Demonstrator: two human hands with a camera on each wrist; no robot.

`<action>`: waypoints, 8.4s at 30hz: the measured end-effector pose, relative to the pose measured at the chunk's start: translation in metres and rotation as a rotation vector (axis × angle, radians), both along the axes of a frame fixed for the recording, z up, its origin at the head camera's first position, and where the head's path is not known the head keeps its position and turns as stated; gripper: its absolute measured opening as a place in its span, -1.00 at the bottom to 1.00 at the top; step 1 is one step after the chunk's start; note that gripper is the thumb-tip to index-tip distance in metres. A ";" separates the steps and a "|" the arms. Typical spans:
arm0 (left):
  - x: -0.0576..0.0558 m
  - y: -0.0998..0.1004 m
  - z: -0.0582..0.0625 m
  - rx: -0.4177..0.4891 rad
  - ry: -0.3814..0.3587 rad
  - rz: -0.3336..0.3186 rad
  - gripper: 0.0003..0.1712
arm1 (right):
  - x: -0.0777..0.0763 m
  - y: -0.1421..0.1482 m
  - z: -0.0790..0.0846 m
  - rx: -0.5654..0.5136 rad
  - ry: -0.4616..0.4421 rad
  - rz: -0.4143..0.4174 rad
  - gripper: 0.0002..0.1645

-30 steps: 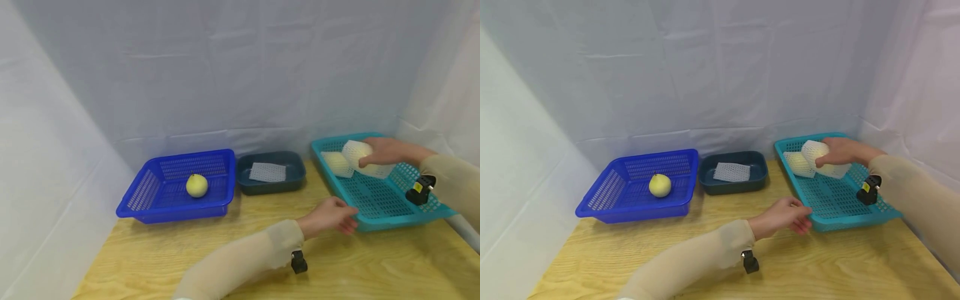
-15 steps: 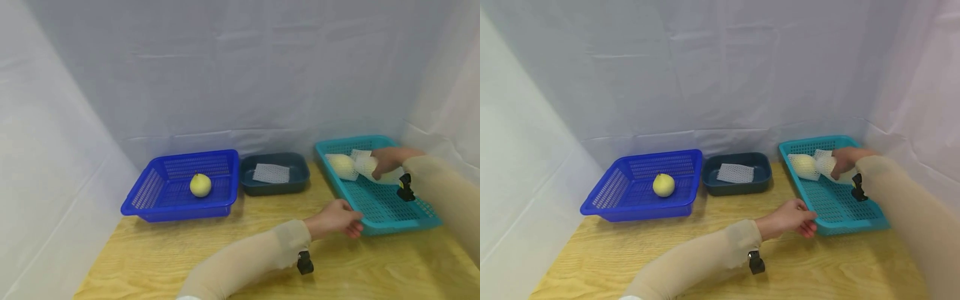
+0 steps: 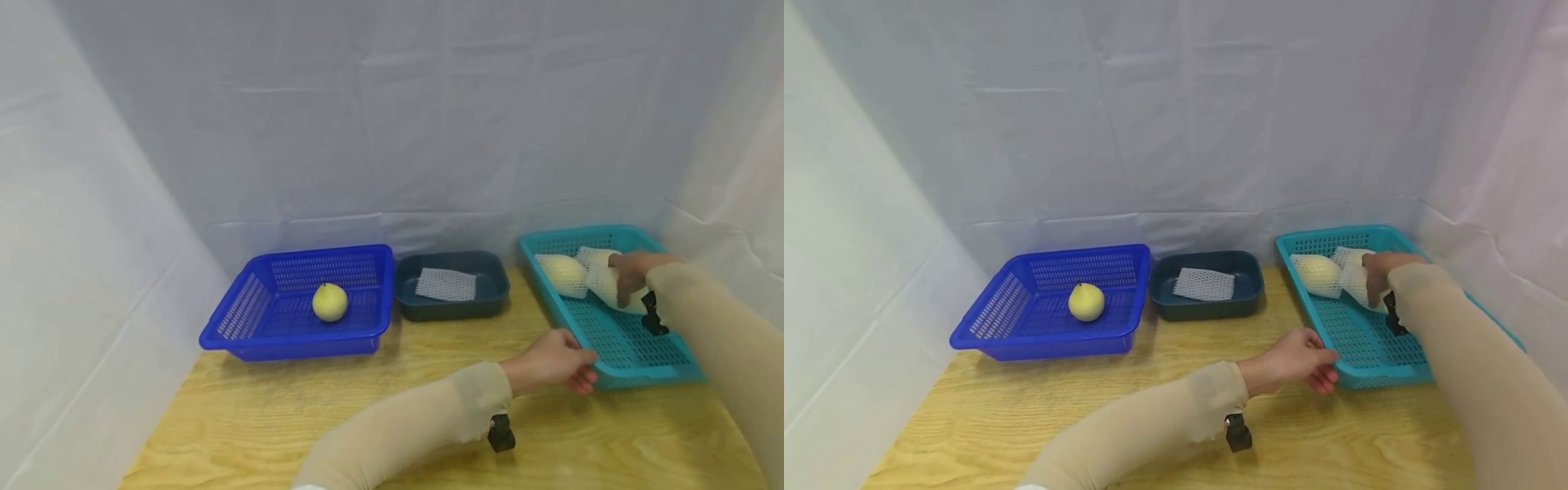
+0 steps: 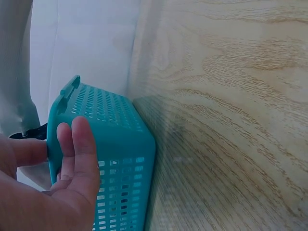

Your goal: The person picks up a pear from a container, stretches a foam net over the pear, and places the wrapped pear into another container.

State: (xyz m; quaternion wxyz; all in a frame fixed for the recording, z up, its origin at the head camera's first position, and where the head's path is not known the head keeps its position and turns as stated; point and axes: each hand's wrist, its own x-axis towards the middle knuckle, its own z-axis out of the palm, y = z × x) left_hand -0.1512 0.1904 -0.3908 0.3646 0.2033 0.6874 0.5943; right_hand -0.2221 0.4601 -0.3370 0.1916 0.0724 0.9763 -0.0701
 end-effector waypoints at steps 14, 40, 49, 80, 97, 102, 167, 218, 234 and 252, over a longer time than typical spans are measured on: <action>0.001 -0.001 0.003 -0.003 0.004 -0.005 -0.82 | 0.002 -0.002 -0.004 -0.018 0.014 0.036 0.20; 0.002 0.001 0.004 -0.065 0.065 0.014 -0.81 | 0.037 -0.052 0.022 0.198 0.320 0.275 -0.29; 0.001 -0.005 0.008 -0.124 0.128 0.023 -0.77 | 0.065 -0.093 0.023 0.172 0.553 0.399 -0.52; -0.009 -0.135 0.035 -0.193 0.441 -0.039 -0.90 | 0.096 -0.174 0.004 -0.159 0.608 0.499 -0.78; -0.030 -0.234 0.047 -0.206 0.644 0.170 -0.88 | 0.098 -0.188 -0.009 -0.218 0.516 0.513 -0.79; -0.039 -0.262 0.046 -0.235 0.725 0.289 -0.91 | 0.097 -0.191 -0.012 -0.220 0.494 0.517 -0.78; -0.151 -0.513 0.013 -0.821 0.484 0.665 -0.57 | 0.049 -0.241 0.002 -0.248 0.470 0.715 -0.71; -0.150 -0.467 0.010 -0.978 0.428 0.659 -0.54 | -0.156 -0.425 0.020 -0.280 0.024 0.672 -0.04; -0.152 -0.461 0.010 -0.985 0.418 0.681 -0.56 | -0.168 -0.434 -0.008 -0.303 -0.058 0.564 0.01; -0.152 -0.455 0.016 -0.972 0.409 0.695 -0.59 | -0.165 -0.438 -0.008 -0.238 -0.086 0.599 -0.15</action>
